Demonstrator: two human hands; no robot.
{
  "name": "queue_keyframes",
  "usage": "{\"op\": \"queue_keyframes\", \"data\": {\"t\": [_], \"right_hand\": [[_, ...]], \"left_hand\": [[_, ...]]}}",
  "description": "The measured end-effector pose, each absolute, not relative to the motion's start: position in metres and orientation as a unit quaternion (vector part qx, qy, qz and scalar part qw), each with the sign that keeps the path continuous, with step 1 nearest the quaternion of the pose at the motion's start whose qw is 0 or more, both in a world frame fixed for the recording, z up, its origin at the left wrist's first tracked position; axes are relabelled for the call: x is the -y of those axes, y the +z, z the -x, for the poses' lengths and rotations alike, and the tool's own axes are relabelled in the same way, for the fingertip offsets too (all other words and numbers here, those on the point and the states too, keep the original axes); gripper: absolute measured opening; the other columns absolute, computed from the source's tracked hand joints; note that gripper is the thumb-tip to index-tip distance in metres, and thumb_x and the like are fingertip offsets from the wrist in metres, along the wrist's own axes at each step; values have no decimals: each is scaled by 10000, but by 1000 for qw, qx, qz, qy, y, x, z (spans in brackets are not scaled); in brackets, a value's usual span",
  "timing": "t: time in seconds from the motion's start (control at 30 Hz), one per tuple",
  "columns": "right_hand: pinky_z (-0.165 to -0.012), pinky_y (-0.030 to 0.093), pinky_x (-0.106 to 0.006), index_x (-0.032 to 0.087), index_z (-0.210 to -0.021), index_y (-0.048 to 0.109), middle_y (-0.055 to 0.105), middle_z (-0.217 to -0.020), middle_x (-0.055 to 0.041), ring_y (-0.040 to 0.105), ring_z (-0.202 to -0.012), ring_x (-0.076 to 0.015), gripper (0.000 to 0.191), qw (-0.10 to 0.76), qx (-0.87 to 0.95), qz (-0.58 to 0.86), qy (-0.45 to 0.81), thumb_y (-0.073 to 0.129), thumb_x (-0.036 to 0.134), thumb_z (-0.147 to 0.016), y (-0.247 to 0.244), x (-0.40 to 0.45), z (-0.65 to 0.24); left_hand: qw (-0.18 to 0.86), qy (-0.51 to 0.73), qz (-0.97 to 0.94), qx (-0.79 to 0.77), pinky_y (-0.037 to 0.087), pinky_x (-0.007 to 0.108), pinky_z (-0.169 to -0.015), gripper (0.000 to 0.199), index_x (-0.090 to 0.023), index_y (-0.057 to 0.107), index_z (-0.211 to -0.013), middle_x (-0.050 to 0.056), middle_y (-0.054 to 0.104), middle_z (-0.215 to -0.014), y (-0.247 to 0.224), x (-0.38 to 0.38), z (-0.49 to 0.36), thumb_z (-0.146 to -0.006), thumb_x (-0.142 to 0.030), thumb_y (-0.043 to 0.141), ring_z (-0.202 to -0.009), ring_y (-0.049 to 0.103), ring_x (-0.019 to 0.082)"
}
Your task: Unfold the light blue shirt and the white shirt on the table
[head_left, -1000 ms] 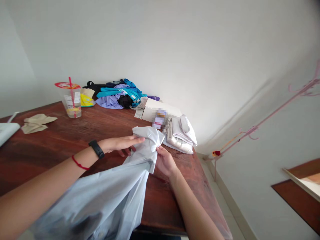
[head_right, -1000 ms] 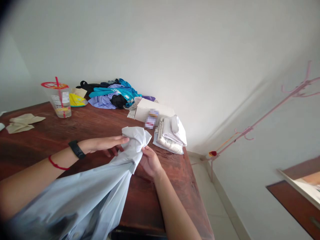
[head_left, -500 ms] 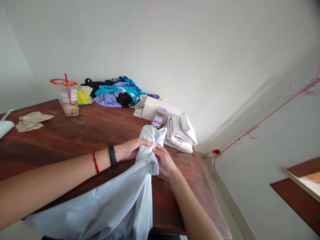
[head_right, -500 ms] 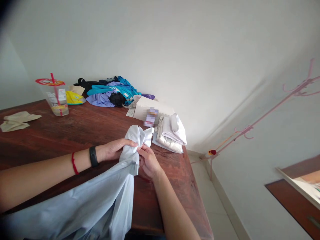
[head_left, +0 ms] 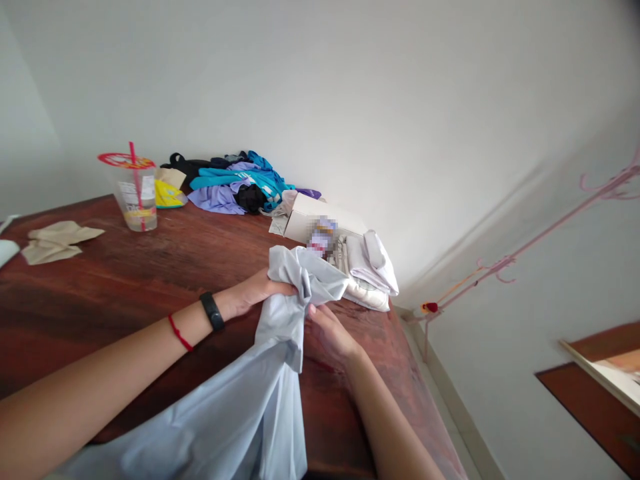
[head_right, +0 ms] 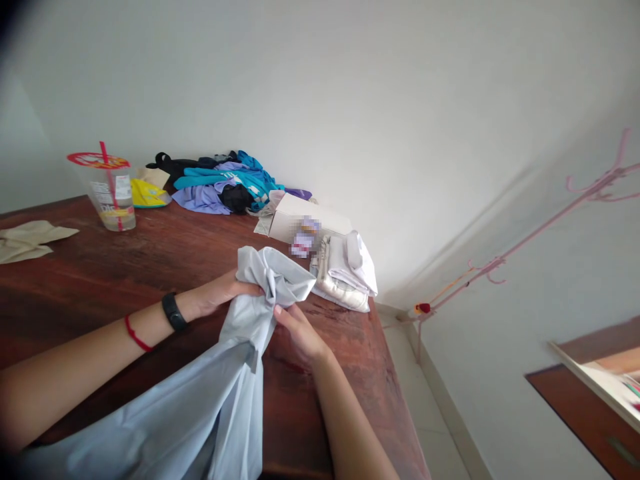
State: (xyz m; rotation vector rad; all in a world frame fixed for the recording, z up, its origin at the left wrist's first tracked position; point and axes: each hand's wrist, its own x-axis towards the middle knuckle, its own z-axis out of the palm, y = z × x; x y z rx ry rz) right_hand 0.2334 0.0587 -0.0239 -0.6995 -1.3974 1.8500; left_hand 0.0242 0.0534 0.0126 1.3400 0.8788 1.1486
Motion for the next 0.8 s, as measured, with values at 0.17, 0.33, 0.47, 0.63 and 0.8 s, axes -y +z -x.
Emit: {"op": "queue_keyframes", "data": {"t": [0.17,0.33,0.47,0.63,0.8], "right_hand": [[-906,549,-441,215,-1136,679,741,-995,-82,696,-1017,-305,675,289,520,249,764,897,590,-619,-32,-41,-225],[-864,571,-404,232,-1080,707,748,-952,-46,712,-917,-259,492,303,499,326,744,912,339,-645,-28,-32,-217],[-769,576,-346,216,-987,733,754,-870,-20,707,-782,-221,390,323,451,367,746,836,189,-612,-17,-33,-217],[-732,562,-343,190,-1005,740,741,-806,-26,697,-738,-221,408,300,450,351,764,794,217,-601,-19,-38,-223],[-831,562,-406,143,-1003,734,744,-865,-81,699,-907,-286,486,169,457,279,828,837,299,-554,-24,-30,-224]], "left_hand": [[426,489,-656,-386,482,398,-999,337,-173,748,-1053,68,751,-1116,16,-39,-33,-758,-330,789,-1085,648,316],[400,460,-717,-337,496,326,-975,299,-246,737,-1146,27,745,-1162,26,-20,-41,-870,-357,717,-1092,674,259],[425,522,-642,-366,504,350,-974,484,-230,688,-1248,60,744,-1178,12,-26,-43,-808,-395,802,-1110,672,280],[576,441,-622,-295,483,406,-1037,509,-157,715,-1149,96,735,-1195,-8,-36,-45,-749,-444,843,-1171,639,309],[643,288,-660,-260,576,323,-817,423,-146,746,-844,19,738,-752,-3,-25,-43,-625,-477,895,-824,696,217]]}}
